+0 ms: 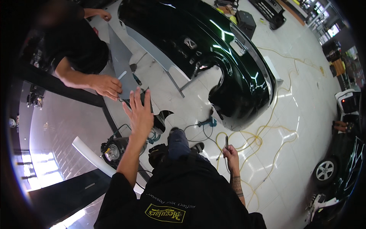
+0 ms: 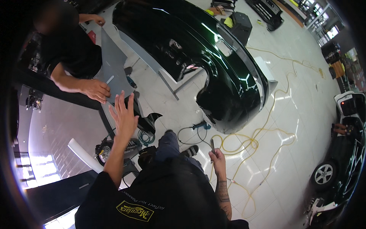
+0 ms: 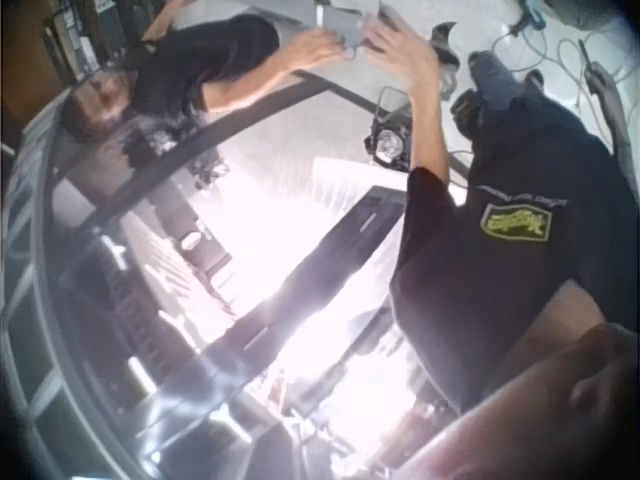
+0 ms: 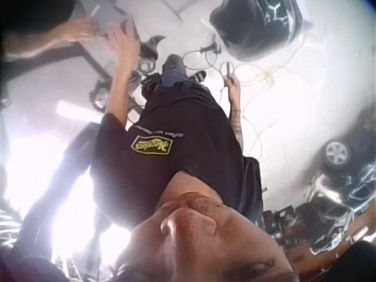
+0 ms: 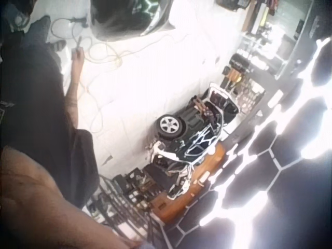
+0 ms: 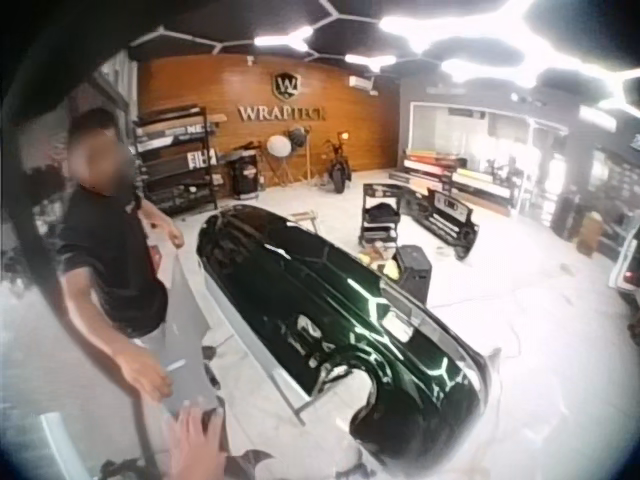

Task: The person applies a dark protective film to a green car bumper using a heat gun, squeegee, and utility knife. They smooth the film, trim edges, and tuck the film into contours while working on the bumper mounted on a stand.

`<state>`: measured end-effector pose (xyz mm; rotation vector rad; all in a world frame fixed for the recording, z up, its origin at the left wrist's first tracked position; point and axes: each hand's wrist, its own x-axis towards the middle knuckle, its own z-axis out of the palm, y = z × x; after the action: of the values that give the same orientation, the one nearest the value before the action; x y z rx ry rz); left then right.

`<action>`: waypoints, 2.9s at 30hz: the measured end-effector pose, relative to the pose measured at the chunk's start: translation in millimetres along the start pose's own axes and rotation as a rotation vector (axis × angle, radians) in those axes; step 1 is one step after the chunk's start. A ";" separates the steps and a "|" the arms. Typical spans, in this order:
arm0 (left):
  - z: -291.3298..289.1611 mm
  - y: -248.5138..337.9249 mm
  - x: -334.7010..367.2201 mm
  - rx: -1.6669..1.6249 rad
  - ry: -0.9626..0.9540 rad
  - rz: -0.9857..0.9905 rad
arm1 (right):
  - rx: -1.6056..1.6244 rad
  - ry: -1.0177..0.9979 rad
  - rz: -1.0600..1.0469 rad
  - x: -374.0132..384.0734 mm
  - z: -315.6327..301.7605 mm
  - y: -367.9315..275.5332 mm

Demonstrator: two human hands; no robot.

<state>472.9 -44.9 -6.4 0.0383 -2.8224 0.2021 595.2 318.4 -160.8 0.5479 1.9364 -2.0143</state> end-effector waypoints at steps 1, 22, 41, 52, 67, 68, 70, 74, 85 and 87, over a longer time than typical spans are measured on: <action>5.8 -21.8 6.8 0.017 -0.073 -0.010 | -0.066 -0.053 -0.045 12.6 9.4 -9.5; 115.0 -279.9 -19.7 -0.023 0.424 -0.417 | -0.946 0.083 -0.073 128.6 111.5 126.9; 95.2 -194.0 0.3 -1.023 -0.154 -0.330 | -0.495 -0.493 -0.562 99.6 367.3 -129.8; 86.8 -151.4 38.2 -1.252 -0.151 -0.045 | -0.732 -0.261 -0.880 114.4 385.6 -153.7; 263.2 -116.0 -0.6 -1.999 -0.288 -1.234 | -0.584 -0.262 -0.922 116.3 365.3 -211.4; 284.3 -116.1 -8.4 -2.103 -0.364 -1.371 | -0.523 -0.312 -0.860 107.1 365.4 -219.3; 308.2 -113.9 -23.4 -2.274 -0.493 -1.449 | -0.463 -0.365 -0.765 89.6 362.3 -237.3; 323.8 -96.0 -22.7 -2.354 -0.512 -1.349 | -0.461 -0.361 -0.670 68.3 347.3 -268.5; 319.0 -72.6 -10.4 -2.953 0.066 -0.197 | -0.489 -0.288 -0.775 60.0 349.9 -301.6; 253.3 -84.7 3.1 -3.039 0.061 -0.501 | -0.606 -0.171 -1.023 71.4 354.0 -300.6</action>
<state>397.0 -165.0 -232.7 0.0187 -0.2878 -3.0302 368.9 -15.5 80.3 -0.8941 2.8176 -1.5919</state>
